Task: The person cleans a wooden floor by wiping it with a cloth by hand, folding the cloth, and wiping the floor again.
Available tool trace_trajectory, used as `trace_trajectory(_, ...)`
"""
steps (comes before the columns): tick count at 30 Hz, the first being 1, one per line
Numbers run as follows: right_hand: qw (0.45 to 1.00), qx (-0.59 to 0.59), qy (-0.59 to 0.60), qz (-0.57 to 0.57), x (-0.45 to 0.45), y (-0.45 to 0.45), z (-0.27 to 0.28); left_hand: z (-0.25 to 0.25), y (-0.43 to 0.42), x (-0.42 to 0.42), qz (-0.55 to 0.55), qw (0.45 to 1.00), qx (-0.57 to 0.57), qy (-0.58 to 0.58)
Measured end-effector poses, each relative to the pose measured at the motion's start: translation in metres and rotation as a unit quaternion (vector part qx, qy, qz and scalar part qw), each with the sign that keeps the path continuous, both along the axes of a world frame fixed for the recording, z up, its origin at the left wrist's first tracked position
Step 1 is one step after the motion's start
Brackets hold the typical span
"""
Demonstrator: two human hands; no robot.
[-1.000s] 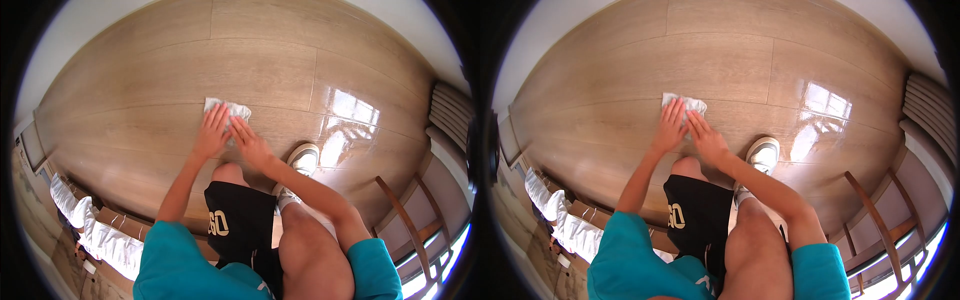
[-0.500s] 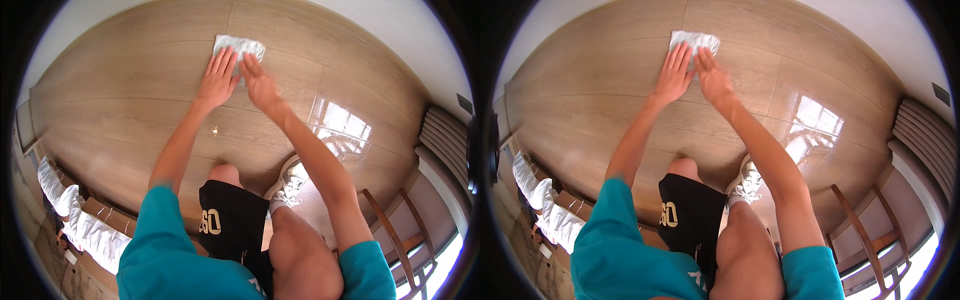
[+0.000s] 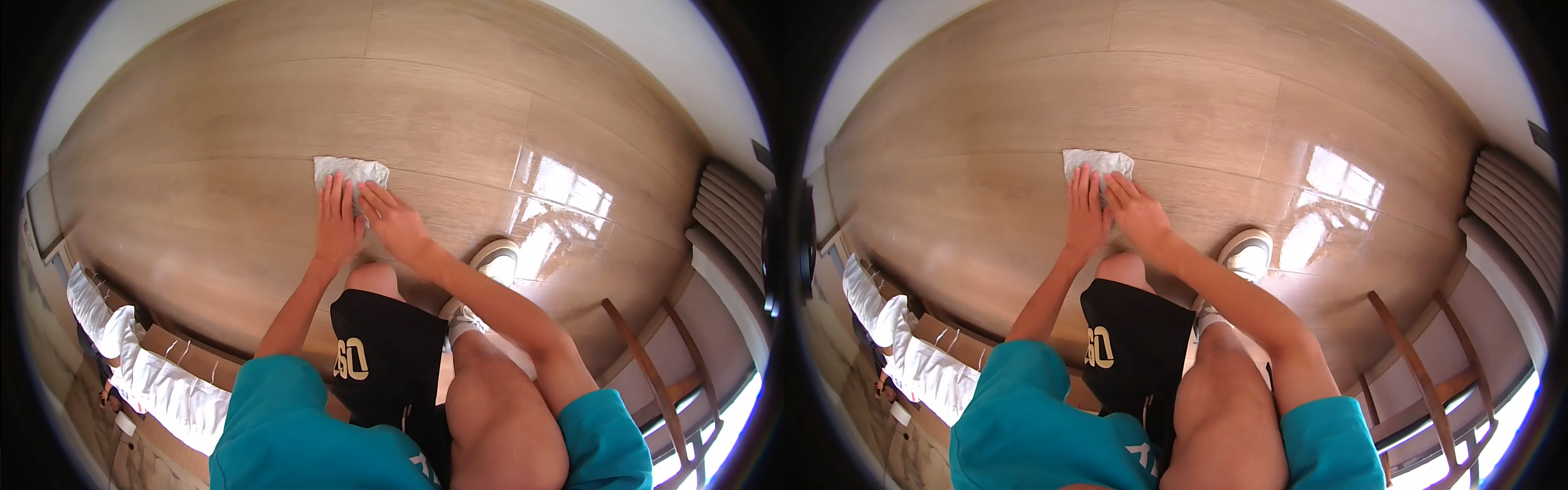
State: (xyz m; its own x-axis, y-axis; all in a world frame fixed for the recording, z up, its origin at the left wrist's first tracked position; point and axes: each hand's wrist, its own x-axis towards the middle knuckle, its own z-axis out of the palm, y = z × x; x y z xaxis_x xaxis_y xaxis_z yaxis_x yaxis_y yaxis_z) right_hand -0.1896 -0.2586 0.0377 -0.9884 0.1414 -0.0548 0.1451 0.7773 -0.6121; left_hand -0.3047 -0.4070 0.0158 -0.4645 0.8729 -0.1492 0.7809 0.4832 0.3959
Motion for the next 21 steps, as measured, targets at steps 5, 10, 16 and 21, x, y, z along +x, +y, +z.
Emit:
trace_trajectory(5, 0.999, 0.047, 0.015, 0.004, -0.02, 0.01, -0.002, 0.004, 0.001, -0.003, -0.002, 0.998, 0.052, -0.016)
trace_trajectory(10, 0.986, 0.143, 0.081, -0.036, -0.028, -0.005, -0.02, -0.006, -0.006, -0.006, -0.03, 0.996, 0.087, 0.004)
trace_trajectory(16, 0.99, 0.125, 0.039, -0.042, -0.017, 0.007, -0.017, -0.007, 0.004, -0.002, -0.086, 0.992, 0.075, -0.044)
trace_trajectory(21, 0.987, 0.087, 0.052, -0.127, 0.023, 0.046, -0.022, -0.003, 0.052, 0.039, -0.134, 0.99, -0.054, 0.002)
